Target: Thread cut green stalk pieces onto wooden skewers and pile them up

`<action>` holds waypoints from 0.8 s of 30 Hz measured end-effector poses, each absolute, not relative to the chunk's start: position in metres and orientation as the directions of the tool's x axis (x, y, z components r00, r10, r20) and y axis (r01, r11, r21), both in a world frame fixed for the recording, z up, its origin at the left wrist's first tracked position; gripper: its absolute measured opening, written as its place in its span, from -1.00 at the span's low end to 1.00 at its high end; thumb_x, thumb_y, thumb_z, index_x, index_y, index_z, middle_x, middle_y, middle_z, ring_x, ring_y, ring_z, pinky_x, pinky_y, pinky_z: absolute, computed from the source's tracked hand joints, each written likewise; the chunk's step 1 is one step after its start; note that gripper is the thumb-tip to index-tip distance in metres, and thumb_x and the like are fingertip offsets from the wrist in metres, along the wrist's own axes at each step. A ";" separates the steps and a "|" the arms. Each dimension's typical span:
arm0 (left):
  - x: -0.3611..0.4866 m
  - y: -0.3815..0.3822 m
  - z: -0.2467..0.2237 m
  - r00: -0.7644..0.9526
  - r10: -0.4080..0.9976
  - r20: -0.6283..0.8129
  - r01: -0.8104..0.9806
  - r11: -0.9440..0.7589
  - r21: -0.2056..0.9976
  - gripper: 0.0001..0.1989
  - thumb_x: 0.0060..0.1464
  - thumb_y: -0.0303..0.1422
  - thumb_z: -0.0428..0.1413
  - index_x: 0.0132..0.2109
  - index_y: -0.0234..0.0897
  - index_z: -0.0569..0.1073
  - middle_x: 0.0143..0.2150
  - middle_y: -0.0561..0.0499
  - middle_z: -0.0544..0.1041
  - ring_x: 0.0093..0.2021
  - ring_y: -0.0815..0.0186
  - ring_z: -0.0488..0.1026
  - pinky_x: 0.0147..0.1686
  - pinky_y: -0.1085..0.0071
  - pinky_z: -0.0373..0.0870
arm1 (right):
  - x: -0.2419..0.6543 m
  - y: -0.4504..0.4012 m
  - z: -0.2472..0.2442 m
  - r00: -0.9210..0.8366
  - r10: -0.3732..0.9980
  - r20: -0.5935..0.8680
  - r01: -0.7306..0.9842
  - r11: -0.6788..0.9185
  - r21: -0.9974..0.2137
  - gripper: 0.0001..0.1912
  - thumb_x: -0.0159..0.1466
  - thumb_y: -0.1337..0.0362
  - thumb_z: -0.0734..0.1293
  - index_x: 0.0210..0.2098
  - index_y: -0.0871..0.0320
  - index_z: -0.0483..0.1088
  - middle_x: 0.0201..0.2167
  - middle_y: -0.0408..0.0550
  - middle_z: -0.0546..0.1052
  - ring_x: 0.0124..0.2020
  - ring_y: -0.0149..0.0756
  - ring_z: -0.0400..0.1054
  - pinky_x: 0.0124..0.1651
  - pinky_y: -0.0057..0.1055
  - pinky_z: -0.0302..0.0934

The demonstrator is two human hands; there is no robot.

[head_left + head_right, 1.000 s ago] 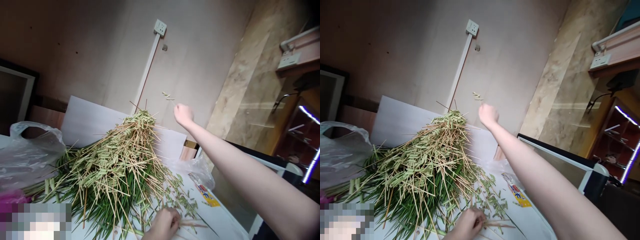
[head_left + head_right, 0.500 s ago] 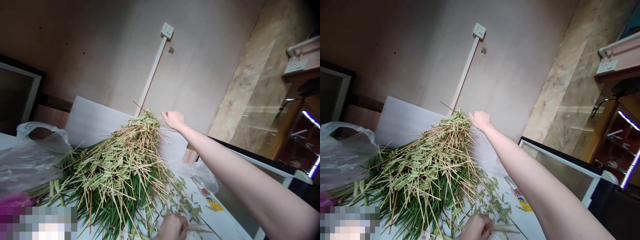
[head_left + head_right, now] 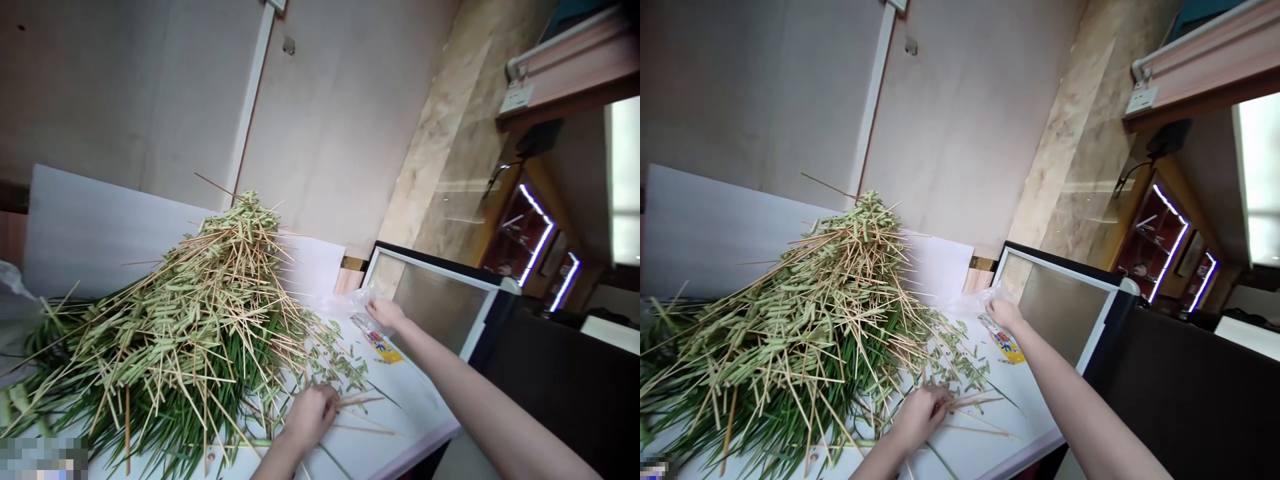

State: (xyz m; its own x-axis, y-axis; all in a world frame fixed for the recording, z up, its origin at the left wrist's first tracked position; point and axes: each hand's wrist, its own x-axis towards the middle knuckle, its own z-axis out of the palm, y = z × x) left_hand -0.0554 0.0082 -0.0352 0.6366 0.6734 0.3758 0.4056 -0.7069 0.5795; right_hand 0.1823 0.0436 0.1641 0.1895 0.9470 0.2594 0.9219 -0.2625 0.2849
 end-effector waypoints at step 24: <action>-0.041 0.015 -0.047 0.638 0.718 0.278 0.467 -0.648 0.602 -0.70 0.09 -0.44 0.09 -0.05 -0.14 0.59 -0.15 -0.05 0.67 -0.15 0.13 0.60 -0.05 0.32 0.50 | 0.171 0.223 -0.006 0.188 0.979 0.078 0.977 -0.195 0.090 -0.78 0.38 0.21 0.38 -0.09 0.24 0.51 -0.03 0.04 0.60 0.03 -0.13 0.49 0.10 -0.05 0.39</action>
